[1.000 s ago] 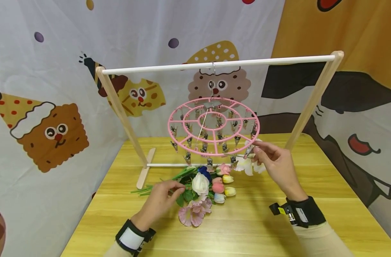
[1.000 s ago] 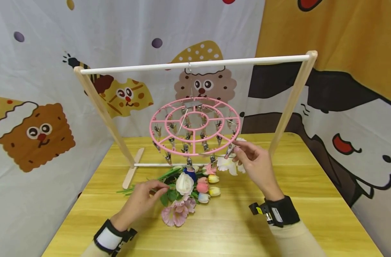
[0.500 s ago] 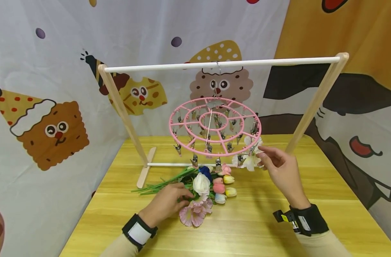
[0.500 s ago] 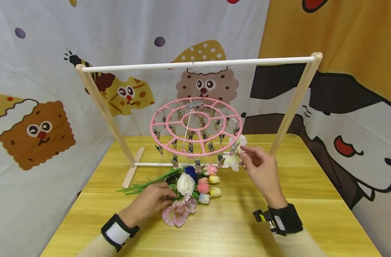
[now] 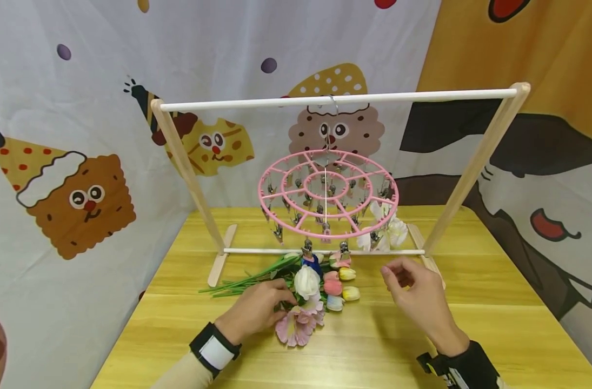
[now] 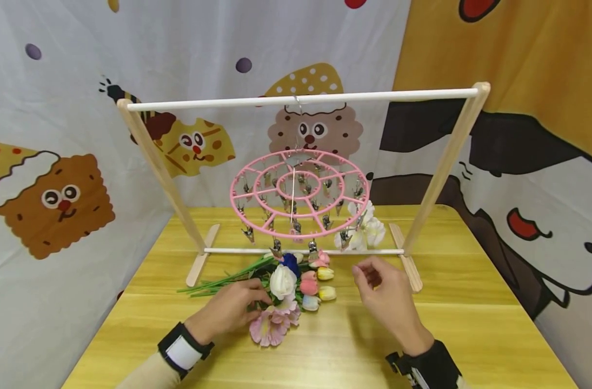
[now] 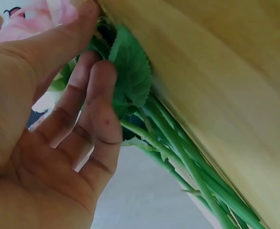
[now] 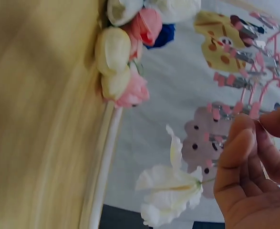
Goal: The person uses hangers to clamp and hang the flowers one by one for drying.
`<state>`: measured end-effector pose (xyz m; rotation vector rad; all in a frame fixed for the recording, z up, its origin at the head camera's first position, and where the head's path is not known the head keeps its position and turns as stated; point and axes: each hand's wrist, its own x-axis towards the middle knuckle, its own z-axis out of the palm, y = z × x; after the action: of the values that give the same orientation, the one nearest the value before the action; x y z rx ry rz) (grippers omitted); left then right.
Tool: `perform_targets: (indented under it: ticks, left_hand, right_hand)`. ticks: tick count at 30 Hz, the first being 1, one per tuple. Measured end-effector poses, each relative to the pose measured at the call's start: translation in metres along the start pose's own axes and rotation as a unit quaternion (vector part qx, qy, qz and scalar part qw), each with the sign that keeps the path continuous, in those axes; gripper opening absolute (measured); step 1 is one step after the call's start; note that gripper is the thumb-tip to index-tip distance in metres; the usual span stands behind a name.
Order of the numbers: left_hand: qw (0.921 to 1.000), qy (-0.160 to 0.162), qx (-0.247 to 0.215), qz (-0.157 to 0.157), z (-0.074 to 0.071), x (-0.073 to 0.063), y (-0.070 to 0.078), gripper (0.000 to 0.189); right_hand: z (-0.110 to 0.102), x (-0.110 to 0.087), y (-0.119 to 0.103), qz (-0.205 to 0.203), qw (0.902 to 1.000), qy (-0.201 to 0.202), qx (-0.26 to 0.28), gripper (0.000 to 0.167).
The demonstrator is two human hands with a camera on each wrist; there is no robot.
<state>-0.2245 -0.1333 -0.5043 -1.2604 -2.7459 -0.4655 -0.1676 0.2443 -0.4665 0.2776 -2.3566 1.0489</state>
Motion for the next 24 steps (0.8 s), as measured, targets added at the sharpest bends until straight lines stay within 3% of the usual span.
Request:
perform_targets:
  ticks: [10, 16, 24]
  left_hand:
    - [0.9984, 0.004, 0.051, 0.025, 0.010, 0.008, 0.002, 0.024]
    - [0.9989, 0.021, 0.037, 0.021, 0.010, 0.005, 0.003, 0.026]
    - [0.9985, 0.051, 0.013, 0.015, 0.005, 0.005, 0.006, 0.024]
  right_hand:
    - [0.024, -0.011, -0.008, -0.058, 0.9952, -0.078, 0.012, 0.021]
    - [0.035, -0.013, -0.012, -0.087, 0.9885, -0.121, 0.030, 0.027]
    - [0.050, -0.014, -0.023, -0.169, 0.9714, -0.161, 0.044, 0.040]
